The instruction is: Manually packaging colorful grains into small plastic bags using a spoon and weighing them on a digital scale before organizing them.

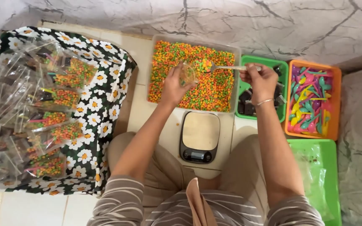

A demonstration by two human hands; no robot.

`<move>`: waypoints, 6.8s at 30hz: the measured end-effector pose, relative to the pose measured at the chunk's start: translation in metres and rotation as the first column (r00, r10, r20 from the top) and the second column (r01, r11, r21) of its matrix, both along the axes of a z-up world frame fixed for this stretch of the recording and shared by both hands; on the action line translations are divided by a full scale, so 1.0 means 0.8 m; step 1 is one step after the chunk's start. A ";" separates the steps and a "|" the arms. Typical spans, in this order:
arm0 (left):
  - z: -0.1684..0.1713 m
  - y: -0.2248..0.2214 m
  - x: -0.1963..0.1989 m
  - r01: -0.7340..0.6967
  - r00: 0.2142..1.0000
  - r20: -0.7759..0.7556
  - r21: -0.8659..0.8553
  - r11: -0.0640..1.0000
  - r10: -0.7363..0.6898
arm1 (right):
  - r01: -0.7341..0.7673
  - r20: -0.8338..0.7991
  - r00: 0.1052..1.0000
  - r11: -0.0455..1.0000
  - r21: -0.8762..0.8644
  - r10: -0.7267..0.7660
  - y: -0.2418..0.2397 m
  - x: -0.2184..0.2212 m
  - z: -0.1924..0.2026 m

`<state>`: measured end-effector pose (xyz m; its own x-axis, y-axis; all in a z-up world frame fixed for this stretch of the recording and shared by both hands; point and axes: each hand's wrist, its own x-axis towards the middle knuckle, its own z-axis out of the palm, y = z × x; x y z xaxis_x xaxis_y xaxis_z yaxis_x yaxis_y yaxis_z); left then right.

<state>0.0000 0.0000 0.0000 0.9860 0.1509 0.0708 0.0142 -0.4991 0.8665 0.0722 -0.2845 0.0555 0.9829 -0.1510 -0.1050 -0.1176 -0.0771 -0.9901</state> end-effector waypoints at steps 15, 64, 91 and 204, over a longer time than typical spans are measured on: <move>-0.002 0.046 -0.001 -0.062 0.997 0.042 -0.072 0.995 0.065 | 0.021 0.552 0.815 0.943 -0.331 0.176 0.083 -0.087 0.042; 0.003 0.055 -0.004 -0.003 0.975 0.221 -0.067 0.998 0.018 | -0.207 0.050 0.974 0.957 -0.203 0.221 0.025 -0.072 -0.144; 0.008 -0.034 0.004 0.119 0.992 -0.024 -0.041 0.992 -0.120 | 0.072 0.034 0.997 0.996 -0.051 -0.071 -0.019 -0.015 -0.009; 0.079 -0.072 0.039 0.372 0.769 0.547 0.039 0.927 -0.331 | -0.319 0.101 0.872 0.712 -0.626 0.479 0.063 -0.069 0.133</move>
